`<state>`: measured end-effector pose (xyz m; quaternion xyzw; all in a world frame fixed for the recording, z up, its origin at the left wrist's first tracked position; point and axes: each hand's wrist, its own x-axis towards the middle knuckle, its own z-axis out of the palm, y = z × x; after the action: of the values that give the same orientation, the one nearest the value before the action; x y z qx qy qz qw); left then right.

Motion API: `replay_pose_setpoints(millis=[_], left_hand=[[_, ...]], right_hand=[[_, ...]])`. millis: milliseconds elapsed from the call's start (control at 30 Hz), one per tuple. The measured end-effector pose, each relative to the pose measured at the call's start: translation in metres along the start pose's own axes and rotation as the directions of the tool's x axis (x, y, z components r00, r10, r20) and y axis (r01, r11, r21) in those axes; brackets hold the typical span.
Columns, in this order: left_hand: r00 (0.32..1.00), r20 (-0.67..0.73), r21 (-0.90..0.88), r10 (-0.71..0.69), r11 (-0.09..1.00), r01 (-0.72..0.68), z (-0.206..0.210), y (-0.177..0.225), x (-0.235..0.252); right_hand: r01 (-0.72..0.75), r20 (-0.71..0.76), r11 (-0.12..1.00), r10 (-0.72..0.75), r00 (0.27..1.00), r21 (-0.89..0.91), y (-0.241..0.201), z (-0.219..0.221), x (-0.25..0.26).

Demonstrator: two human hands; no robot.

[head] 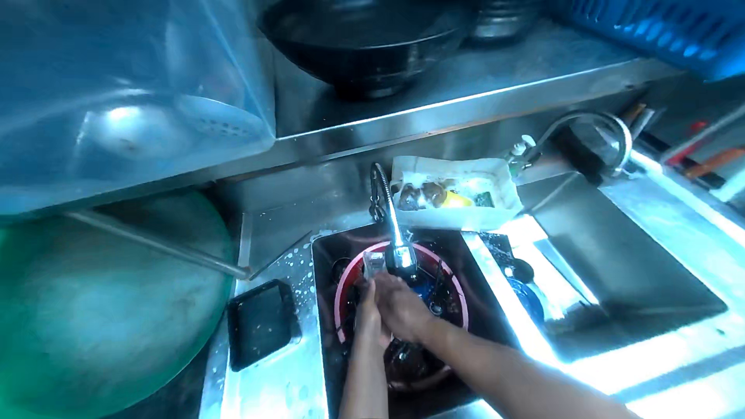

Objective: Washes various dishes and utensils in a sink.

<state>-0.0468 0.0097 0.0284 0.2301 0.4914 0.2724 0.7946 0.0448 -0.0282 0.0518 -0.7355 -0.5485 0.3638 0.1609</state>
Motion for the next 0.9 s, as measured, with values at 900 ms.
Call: replay_pose_setpoints(millis=[900], left_hand=[[0.992, 0.127, 0.844, 0.024, 0.522, -0.121, -0.021, -0.097, 0.067]], right_hand=[[-0.397, -0.379, 0.598, 0.776, 0.504, 0.696, 0.172, -0.021, -0.089]])
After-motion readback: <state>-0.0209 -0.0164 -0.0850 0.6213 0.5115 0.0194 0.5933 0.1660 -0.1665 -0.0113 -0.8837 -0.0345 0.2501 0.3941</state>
